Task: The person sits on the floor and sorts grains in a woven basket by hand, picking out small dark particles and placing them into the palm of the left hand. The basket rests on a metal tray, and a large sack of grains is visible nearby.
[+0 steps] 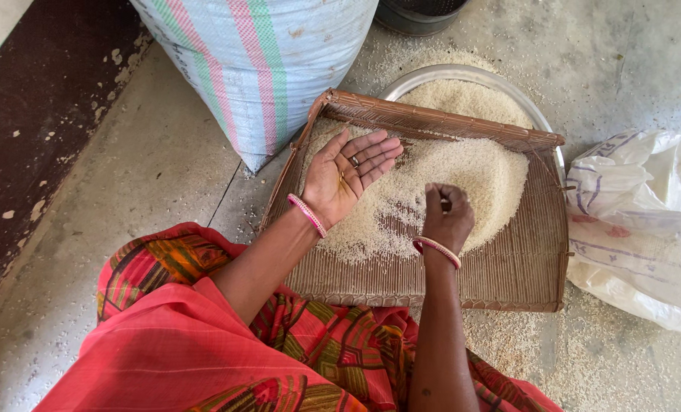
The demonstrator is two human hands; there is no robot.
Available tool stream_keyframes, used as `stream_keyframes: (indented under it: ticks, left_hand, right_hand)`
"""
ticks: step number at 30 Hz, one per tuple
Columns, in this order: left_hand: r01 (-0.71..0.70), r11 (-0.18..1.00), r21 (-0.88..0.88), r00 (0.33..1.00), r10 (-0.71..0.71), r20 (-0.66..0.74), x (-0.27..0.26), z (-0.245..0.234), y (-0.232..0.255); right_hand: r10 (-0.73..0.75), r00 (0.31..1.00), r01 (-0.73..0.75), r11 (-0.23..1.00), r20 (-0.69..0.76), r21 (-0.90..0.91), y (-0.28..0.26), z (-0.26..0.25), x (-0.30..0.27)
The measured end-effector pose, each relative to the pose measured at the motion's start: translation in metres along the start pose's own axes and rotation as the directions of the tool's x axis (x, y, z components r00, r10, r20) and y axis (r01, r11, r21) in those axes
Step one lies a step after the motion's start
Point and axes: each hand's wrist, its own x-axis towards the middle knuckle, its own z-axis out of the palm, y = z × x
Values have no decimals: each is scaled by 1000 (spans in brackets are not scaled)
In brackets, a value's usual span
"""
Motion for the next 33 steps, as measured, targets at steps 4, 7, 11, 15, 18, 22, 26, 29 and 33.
stream_keyframes:
  ticks: [4,7,11,15,18,22,26,29,33]
  left_hand:
    - [-2,1000,12,1000,2,-19,1,-3,-4]
    - [16,998,63,999,-14,-42,0,0,-6]
    - [16,1000,-25,999,-15,46,-3,5,1]
    - [-20,994,-103,992,33,124,-1,14,14]
    - [-53,996,-77,989,63,135,-2,18,22]
    - [-76,994,-78,989,85,121,-5,18,30]
    - [-99,991,-96,978,114,175,0,18,32]
    - [-122,990,-68,987,128,94,1,17,37]
    - [-153,988,-39,977,157,144,-1,18,42]
  right_hand:
    - [43,984,-73,982,173,174,-53,1,-6]
    - [-67,981,18,967,184,255,-68,2,-11]
    - [27,999,-35,966,35,257,-40,0,-2]
    - [-51,996,69,968,78,-243,9,9,1]
    - [-65,989,124,844,130,-521,29,31,-4]
    - [-244,933,354,763,266,-541,12,57,-17]
    - [-178,852,239,969,492,-64,-32,60,-21]
    - [16,894,-115,974,448,194,-54,39,-13]
    - [129,894,-156,987,429,28,-50,2,-4]
